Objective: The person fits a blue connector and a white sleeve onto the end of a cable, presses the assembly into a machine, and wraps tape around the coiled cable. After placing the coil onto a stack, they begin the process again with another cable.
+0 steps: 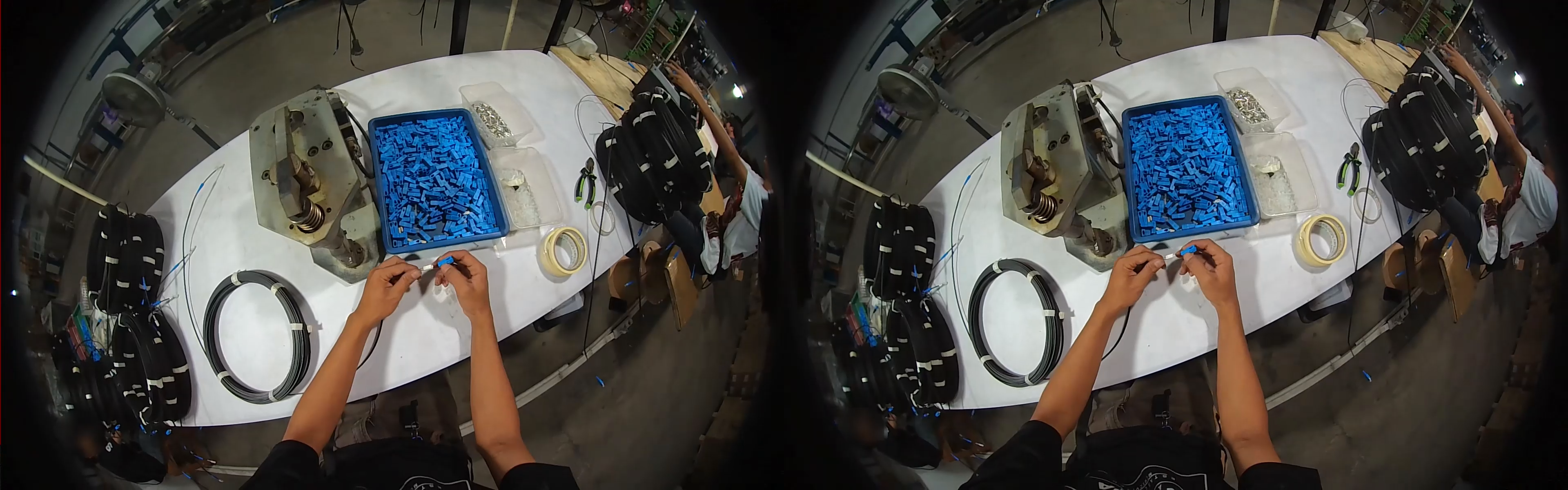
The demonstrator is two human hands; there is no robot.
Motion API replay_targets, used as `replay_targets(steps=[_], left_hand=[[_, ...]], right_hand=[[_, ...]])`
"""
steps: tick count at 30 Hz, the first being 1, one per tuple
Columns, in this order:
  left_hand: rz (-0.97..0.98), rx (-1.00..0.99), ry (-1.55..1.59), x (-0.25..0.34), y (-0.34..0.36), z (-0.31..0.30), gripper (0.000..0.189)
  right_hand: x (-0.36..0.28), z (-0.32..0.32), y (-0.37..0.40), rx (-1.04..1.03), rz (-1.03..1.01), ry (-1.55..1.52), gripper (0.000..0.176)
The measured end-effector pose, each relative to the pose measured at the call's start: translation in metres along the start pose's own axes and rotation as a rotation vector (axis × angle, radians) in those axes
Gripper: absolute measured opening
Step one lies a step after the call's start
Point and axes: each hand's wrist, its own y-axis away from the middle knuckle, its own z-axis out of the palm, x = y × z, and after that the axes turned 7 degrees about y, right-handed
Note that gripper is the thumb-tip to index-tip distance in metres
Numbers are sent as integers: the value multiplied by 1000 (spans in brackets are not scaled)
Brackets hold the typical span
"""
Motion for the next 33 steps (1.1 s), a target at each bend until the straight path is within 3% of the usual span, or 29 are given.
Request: replay_targets(steps=[5,7,13,19,33], left_hand=[[35,72,38,-5,1,5,19],[-98,94,142,6,3,6,19],[10,62,126,-4,4,3,23],[-42,156,226,-15,4,5,22],[-35,87,179,-17,4,2,21]], right_hand=[[3,2,1,-33,-26,1,14],[2,4,2,-20,-21,-14,15],[8,7,1,4,-22,38,16],[7,21,3,44,-63,72,20],[5,20,6,43,-54,85,20]])
